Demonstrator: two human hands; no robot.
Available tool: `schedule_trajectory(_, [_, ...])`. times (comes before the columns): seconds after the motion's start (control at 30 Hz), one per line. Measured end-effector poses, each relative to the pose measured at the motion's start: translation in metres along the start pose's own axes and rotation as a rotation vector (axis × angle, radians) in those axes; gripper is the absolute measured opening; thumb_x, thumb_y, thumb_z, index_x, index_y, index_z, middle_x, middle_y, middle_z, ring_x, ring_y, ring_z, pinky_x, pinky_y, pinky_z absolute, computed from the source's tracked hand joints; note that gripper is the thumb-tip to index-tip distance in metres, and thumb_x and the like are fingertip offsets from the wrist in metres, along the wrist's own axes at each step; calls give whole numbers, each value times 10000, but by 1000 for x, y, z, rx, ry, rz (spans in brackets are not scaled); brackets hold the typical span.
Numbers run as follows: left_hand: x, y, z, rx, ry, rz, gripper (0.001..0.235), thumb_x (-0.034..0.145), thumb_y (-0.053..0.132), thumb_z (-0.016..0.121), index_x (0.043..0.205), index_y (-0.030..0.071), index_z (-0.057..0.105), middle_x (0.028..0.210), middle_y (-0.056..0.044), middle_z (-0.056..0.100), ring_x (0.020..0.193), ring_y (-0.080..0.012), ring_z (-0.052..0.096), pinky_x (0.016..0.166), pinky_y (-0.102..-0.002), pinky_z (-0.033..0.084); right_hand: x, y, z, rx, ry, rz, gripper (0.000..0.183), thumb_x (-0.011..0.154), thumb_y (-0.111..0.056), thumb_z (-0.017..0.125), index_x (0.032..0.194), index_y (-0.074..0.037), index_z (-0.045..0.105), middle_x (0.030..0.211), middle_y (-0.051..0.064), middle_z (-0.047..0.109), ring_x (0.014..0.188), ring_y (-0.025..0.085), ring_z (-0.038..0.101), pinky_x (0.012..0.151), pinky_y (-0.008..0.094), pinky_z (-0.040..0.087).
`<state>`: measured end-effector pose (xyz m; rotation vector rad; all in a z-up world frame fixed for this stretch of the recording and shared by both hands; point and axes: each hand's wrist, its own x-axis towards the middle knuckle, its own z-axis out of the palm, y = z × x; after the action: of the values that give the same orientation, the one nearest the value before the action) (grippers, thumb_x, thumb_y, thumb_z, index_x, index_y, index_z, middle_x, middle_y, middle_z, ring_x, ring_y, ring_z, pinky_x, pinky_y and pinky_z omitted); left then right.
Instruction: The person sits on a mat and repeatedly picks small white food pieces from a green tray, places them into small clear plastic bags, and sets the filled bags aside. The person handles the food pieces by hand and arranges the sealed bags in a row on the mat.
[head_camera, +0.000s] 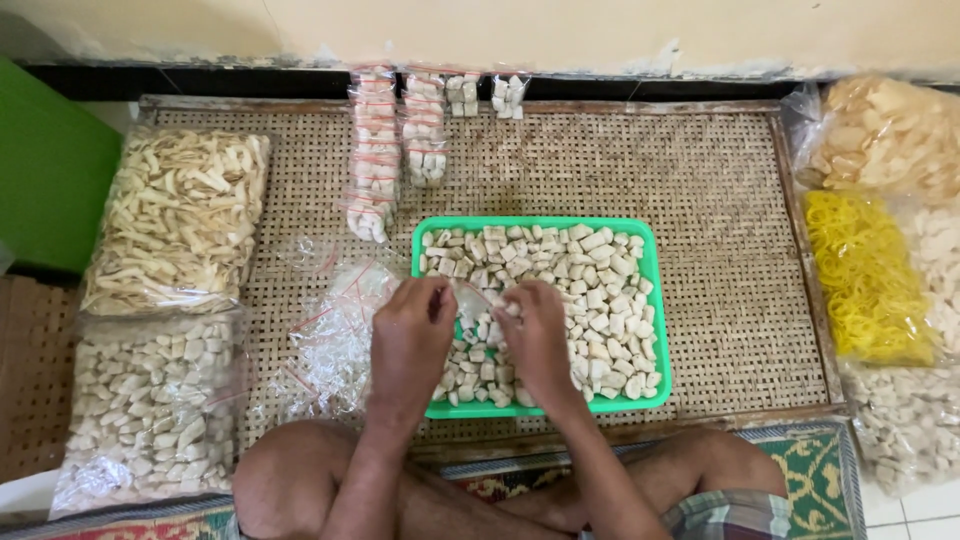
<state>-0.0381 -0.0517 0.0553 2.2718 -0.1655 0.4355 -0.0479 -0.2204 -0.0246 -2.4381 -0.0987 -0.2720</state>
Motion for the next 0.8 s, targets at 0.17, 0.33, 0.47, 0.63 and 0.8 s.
schedule_trajectory(0.17, [-9, 13, 11, 52, -41, 40, 12, 894, 61, 703, 891, 66, 713, 713, -103, 657, 636, -285, 709, 524, -372, 575, -24, -38, -54, 357, 207, 47, 134, 937, -147, 745, 1022, -71, 675, 1148, 109, 576, 1113, 315, 583, 943, 470, 466])
schedule_trajectory(0.33, [-18, 28, 18, -6, -163, 65, 24, 894, 64, 698, 885, 51, 716, 726, -128, 672, 666, -315, 721, 542, -387, 578, -28, -39, -55, 254, 324, -102, 206, 833, -94, 858, 986, -101, 719, 1097, 77, 644, 1058, 296, 637, 923, 468, 514])
schedule_trajectory(0.47, [-25, 27, 21, -78, -354, 29, 93, 944, 112, 678, 921, 48, 741, 740, -104, 687, 658, -298, 719, 540, -365, 572, -36, -39, -75, 13, 135, -196, 83, 914, -180, 770, 981, -133, 762, 1136, 25, 698, 1096, 261, 665, 861, 409, 507])
schedule_trajectory(0.63, [-14, 34, 15, -151, -543, -40, 141, 964, 150, 657, 953, 52, 757, 709, -89, 679, 608, -272, 693, 519, -346, 542, -45, -43, -95, -185, -222, -195, 295, 1016, -300, 601, 1205, -103, 713, 1321, 121, 647, 1242, 345, 592, 851, 463, 504])
schedule_trajectory(0.8, [-1, 28, 4, -570, -373, -195, 281, 844, 187, 822, 1095, 68, 780, 760, -135, 711, 627, -211, 674, 551, -342, 550, -57, -15, -87, 585, -97, 287, 204, 927, -90, 714, 1111, -73, 801, 1037, 122, 834, 953, 176, 770, 766, 363, 605])
